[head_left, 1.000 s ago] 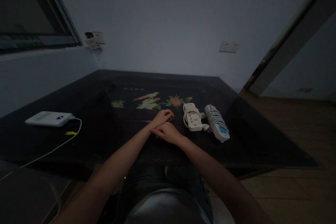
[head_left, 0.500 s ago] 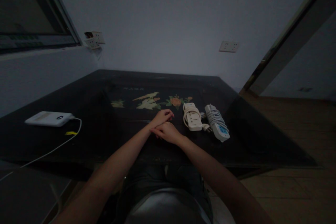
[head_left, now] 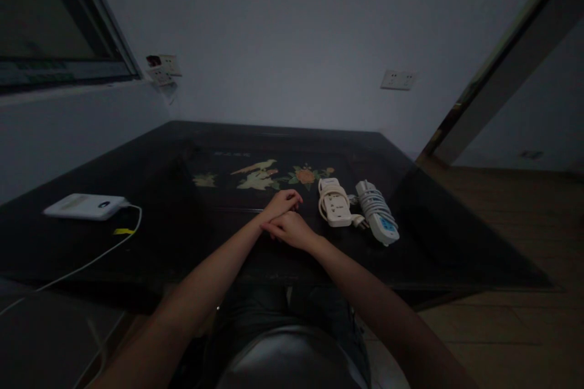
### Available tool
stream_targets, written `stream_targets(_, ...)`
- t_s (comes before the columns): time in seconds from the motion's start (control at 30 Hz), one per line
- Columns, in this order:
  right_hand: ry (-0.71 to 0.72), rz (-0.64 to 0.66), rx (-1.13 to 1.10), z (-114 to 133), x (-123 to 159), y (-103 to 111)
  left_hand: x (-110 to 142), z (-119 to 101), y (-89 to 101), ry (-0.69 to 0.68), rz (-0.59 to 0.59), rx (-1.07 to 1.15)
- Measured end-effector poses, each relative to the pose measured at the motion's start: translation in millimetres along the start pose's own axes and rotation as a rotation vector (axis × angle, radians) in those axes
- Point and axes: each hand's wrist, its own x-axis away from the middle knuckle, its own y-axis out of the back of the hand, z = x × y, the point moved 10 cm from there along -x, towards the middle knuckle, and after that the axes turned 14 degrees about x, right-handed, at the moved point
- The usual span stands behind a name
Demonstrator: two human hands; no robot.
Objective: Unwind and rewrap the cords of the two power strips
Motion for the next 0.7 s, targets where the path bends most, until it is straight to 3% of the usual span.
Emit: stream_targets(0.7, 0.031, -0.012, 0.035, 5.5, 0.1, 2.3, 2.1, -2.7, -1.0, 0.003, -0.007, -0.018)
